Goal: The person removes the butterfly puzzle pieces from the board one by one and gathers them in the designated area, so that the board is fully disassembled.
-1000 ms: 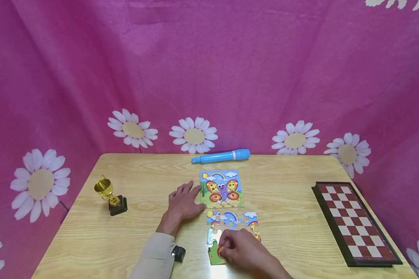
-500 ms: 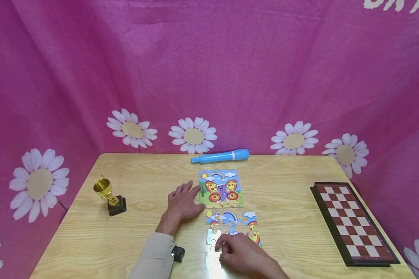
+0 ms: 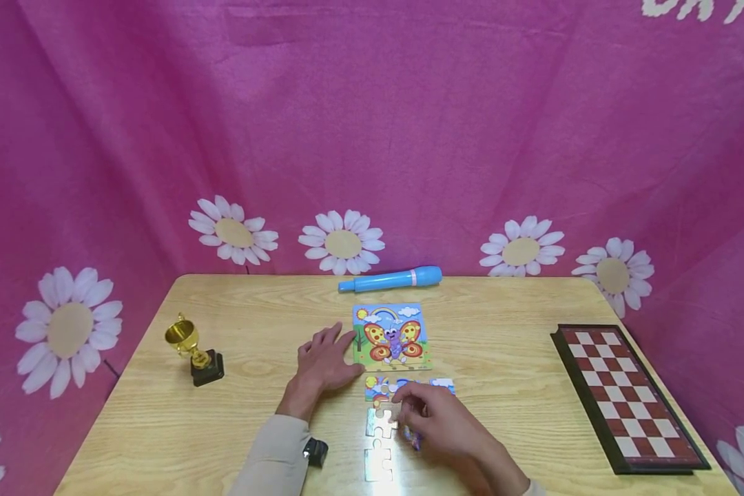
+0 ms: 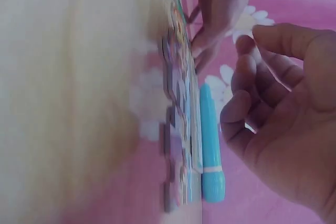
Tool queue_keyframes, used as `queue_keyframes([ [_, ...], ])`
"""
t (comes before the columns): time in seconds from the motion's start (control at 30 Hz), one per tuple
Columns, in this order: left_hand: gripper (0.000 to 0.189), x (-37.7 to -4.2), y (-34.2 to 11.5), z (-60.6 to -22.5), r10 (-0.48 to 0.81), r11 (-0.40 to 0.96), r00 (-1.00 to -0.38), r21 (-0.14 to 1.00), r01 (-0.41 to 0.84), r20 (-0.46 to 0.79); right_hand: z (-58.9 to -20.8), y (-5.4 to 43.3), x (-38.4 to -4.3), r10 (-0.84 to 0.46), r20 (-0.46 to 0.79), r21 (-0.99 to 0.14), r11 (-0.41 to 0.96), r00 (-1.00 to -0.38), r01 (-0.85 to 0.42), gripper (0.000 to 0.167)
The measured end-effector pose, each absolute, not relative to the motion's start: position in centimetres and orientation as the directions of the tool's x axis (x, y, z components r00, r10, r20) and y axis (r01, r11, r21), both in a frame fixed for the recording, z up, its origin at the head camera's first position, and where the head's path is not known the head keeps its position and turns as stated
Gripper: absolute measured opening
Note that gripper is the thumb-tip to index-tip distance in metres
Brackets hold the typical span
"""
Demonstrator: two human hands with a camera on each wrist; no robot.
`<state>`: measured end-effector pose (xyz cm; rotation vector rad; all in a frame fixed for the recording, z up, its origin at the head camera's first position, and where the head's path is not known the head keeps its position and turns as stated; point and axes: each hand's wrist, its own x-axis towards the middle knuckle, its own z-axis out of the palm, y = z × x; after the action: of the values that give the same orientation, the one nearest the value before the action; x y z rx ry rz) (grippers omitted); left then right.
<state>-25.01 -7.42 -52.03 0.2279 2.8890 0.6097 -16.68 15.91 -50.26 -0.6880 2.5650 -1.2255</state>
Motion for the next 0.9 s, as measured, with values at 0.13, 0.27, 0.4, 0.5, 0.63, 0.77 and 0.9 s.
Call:
queue_keyframes([
  [0.13, 0.071, -25.0, -7.4, -52.0, 0.187, 0.904, -0.971, 0.413, 0.110, -0.149, -50.4, 16.4, -17.8, -0.427, 0.036, -0.761, 0.574, -0.903, -0.302, 0.017],
  [0.27, 0.071, -25.1, -7.4, -52.1, 0.187, 0.904, -0.971, 0.413, 0.109, -0.152, -50.8, 16.8, -18.8, -0.380, 0.041, -0.741, 0.609, -0.924, -0.283, 0.019],
  [0.4, 0.071, -25.0, -7.4, -52.1, 0.186, 0.904, -0.970, 0.413, 0.108, -0.155, -51.2, 17.1, -19.7, -0.367, 0.033, -0.720, 0.636, -0.930, -0.277, 0.023],
  [0.5, 0.070, -25.1, -7.5, -52.2, 0.186, 0.903, -0.971, 0.416, 0.109, -0.149, -51.3, 17.1, -20.4, -0.352, 0.018, -0.701, 0.663, -0.936, -0.263, 0.025],
  [0.63, 0.070, -25.1, -7.5, -52.3, 0.190, 0.901, -0.971, 0.418, 0.113, -0.148, -51.3, 17.1, -21.1, -0.312, -0.006, -0.685, 0.693, -0.950, -0.224, 0.026],
  [0.77, 0.070, -24.9, -7.4, -52.2, 0.193, 0.897, -0.970, 0.426, 0.115, -0.146, -51.4, 17.2, -21.7, -0.294, -0.027, -0.673, 0.712, -0.955, -0.200, 0.028],
  [0.9, 0.070, -24.8, -7.4, -52.0, 0.189, 0.898, -0.971, 0.426, 0.111, -0.147, -51.5, 17.3, -22.3, -0.329, -0.019, -0.648, 0.724, -0.944, -0.239, 0.029],
])
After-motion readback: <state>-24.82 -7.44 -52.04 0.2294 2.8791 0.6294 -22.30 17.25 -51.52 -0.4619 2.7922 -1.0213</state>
